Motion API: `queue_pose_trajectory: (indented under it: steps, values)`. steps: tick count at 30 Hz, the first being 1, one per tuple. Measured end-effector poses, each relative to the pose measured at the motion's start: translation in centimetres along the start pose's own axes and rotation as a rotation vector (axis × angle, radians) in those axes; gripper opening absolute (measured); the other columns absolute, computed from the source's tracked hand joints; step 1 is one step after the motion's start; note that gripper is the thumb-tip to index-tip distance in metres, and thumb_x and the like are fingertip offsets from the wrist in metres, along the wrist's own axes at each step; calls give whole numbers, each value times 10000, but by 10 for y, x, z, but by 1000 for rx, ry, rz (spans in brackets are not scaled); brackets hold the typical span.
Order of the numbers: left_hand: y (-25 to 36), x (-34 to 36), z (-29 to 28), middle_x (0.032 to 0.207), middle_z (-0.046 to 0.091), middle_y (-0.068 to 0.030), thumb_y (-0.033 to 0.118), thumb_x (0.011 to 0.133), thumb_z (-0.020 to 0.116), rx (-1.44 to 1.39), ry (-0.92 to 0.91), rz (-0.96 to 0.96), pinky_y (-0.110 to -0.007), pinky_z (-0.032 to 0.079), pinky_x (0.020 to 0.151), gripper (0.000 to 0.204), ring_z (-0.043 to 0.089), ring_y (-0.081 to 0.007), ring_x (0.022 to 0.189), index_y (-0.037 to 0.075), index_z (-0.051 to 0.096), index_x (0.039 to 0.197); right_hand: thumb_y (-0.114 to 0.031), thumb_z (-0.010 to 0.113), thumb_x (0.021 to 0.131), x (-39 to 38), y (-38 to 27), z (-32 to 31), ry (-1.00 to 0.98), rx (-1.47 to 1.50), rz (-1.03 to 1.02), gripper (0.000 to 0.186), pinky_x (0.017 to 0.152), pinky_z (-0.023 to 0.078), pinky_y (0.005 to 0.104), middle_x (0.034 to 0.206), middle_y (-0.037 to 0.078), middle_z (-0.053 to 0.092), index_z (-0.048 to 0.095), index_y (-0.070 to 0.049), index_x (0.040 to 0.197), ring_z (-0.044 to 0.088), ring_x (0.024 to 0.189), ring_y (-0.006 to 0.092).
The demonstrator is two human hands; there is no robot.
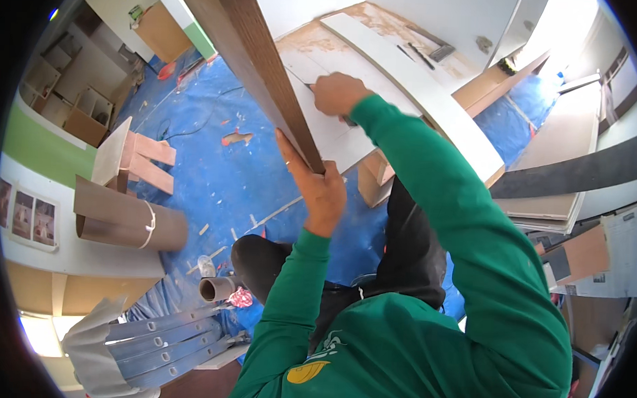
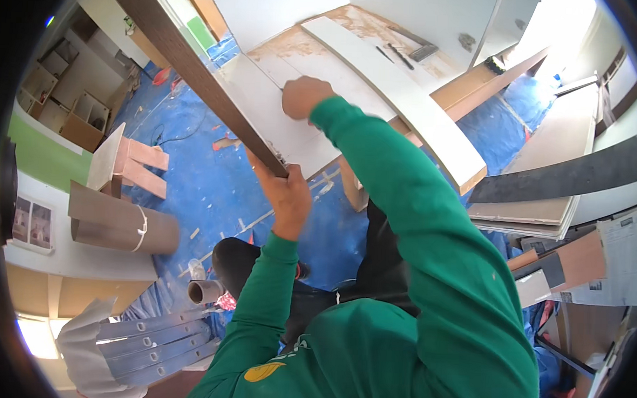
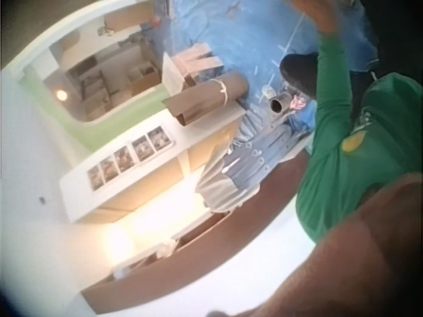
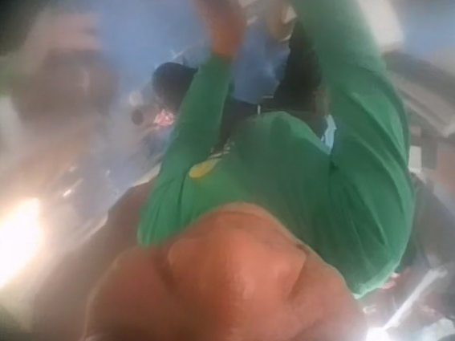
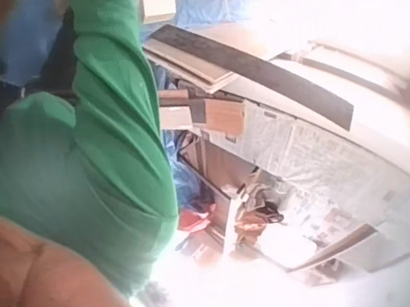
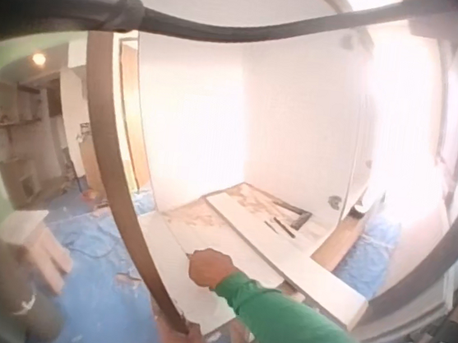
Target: The person sits on a blue protective sheet and uses a utility knife to score and cut a long strip of laminate flooring. They repeatedly score the material along a straight line and snap off sections, working on a single piece of flooring throughout the clip.
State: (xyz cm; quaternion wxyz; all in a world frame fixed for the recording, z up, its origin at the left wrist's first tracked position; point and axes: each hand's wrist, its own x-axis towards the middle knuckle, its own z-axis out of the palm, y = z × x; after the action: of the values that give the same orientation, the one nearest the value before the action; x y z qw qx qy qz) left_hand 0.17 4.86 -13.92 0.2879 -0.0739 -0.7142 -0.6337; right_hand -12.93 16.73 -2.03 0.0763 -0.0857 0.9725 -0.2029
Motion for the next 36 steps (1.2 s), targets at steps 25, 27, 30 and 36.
queue_pose_trajectory:
  steps: [25,27,30,36]
  values:
    - [-11,-9,-15,1838,137,-319,-79,915,527,69,4,-50,-516,140,1393,991,153,-462,1718,-81,42,1779,-117,600,1052,-197,40,-28,130,-157,-60,422,716,617,532,953,167,700,713,-54,1454,755,825,380]
    - [-10,-13,-12,1839,134,-318,-79,925,526,37,-1,-56,-516,139,1393,980,149,-456,1720,-80,45,1779,-125,595,1051,-181,44,-28,141,-304,-183,418,726,625,527,992,174,721,715,-49,1444,764,832,373]
    - [-9,-9,-6,1839,141,-311,-83,932,520,29,-17,-64,-514,151,1391,970,160,-450,1719,-69,57,1784,-107,574,1033,-67,52,29,279,-210,-260,406,732,648,488,939,193,760,738,-9,1391,796,877,354]
    - [-3,-3,4,1841,167,-284,-92,912,529,-56,-21,-58,-494,174,1389,997,199,-423,1714,-36,74,1797,-101,530,987,-2,1,-4,12,107,25,359,663,668,458,938,238,826,830,22,1141,825,734,325]
